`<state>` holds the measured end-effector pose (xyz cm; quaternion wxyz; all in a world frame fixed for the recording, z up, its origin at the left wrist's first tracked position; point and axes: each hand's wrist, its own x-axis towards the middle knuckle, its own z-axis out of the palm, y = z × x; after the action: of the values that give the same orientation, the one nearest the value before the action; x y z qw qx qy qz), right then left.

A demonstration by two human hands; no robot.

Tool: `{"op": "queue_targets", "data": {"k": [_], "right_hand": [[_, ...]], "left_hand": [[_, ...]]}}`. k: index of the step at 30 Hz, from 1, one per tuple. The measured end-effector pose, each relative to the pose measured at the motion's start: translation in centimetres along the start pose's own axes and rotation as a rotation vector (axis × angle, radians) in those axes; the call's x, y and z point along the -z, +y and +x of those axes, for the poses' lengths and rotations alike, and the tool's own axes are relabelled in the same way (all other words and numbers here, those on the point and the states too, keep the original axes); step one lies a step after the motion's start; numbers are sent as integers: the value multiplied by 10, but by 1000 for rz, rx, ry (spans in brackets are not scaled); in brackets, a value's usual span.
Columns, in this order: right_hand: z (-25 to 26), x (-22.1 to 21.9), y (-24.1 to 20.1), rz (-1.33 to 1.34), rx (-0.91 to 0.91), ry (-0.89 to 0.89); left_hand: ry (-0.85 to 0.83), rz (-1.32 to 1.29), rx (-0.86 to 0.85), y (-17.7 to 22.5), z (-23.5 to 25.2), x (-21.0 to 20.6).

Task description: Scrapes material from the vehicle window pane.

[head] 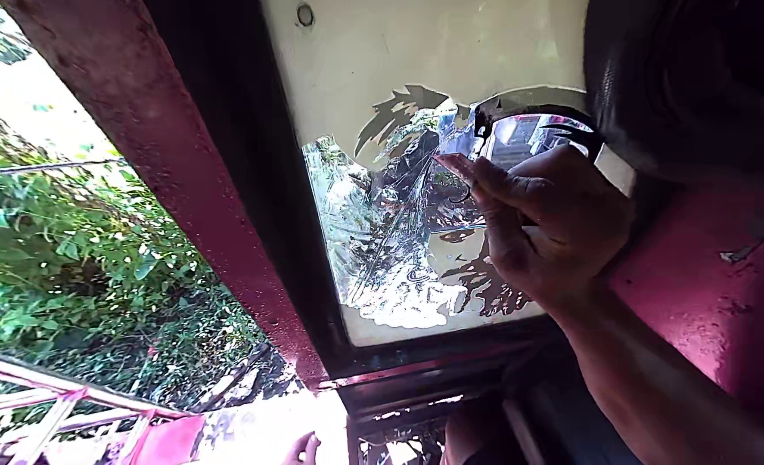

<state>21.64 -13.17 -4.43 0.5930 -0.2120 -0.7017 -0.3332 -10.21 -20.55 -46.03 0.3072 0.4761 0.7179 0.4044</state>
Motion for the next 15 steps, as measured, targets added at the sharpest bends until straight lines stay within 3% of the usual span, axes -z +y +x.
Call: {"op": "queue_targets", "data": {"k": [3, 5, 8, 12, 15], "right_hand": [[0, 0, 1, 5, 20, -13], [1, 1, 0, 5, 17, -22], [4, 3, -5, -4, -2, -55], [3, 4, -7, 7, 4, -87], [2, 3, -5, 26, 20, -93]], "left_hand": [[155, -143, -103, 57, 21, 19], [299, -314, -267, 107, 29, 33], [384, -600, -580, 175, 36, 54], [288, -637, -974, 238, 45, 76], [128, -714, -1045, 263, 48, 72]]}}
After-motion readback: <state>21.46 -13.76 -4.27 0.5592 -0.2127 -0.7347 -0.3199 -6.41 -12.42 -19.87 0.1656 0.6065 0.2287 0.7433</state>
